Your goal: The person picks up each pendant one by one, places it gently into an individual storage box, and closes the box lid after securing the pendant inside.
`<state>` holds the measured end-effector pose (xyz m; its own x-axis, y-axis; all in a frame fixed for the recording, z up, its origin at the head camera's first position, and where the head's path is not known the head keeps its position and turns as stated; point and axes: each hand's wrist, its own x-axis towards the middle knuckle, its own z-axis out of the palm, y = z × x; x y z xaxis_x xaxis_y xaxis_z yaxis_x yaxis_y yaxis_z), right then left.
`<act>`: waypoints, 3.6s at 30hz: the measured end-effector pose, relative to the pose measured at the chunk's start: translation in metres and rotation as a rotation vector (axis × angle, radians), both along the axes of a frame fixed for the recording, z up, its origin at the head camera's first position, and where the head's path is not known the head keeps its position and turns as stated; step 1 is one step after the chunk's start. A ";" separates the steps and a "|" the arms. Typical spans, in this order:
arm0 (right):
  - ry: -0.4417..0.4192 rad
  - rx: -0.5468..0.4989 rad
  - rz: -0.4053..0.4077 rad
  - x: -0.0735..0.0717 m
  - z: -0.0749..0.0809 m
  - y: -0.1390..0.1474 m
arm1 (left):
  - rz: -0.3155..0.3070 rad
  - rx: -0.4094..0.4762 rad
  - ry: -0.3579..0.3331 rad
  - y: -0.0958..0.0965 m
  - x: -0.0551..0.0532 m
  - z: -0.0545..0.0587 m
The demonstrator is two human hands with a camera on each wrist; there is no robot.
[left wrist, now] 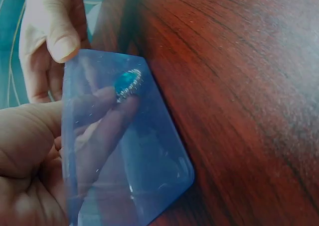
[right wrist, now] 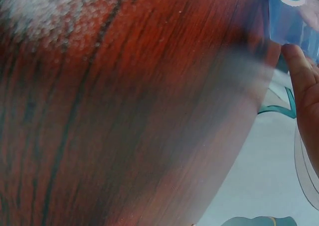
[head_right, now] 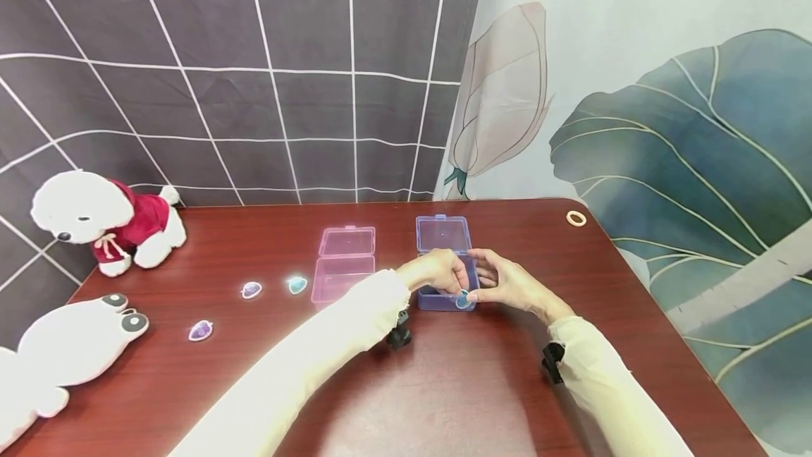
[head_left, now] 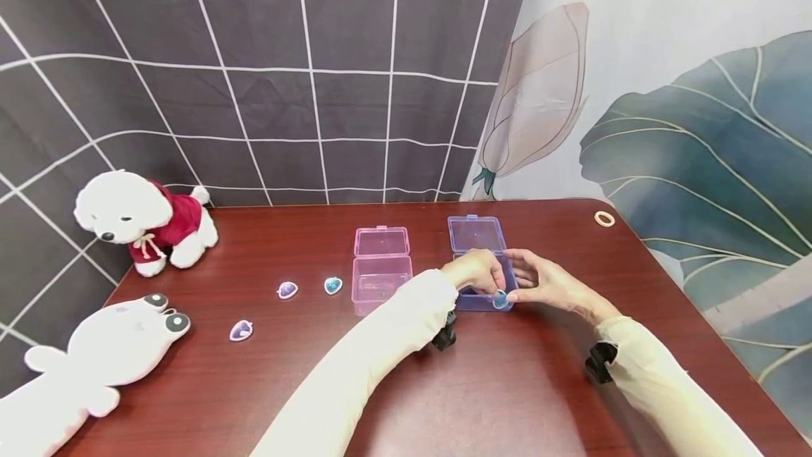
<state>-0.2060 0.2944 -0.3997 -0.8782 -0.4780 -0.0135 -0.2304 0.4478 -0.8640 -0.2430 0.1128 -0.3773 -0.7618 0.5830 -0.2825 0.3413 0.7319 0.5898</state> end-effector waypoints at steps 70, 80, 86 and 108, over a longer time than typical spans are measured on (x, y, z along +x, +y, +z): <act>-0.005 0.010 -0.014 -0.001 0.002 0.003 | 0.436 0.876 -0.189 -0.149 0.000 0.041; -0.049 -0.035 0.005 -0.001 -0.001 -0.005 | 0.368 0.840 -0.415 -0.053 0.005 0.008; -0.065 -0.055 0.002 -0.001 -0.001 -0.002 | 0.399 0.768 -0.370 -0.030 0.005 -0.003; -0.044 -0.066 0.016 0.001 -0.001 0.000 | 0.265 0.233 0.088 -0.009 0.003 0.001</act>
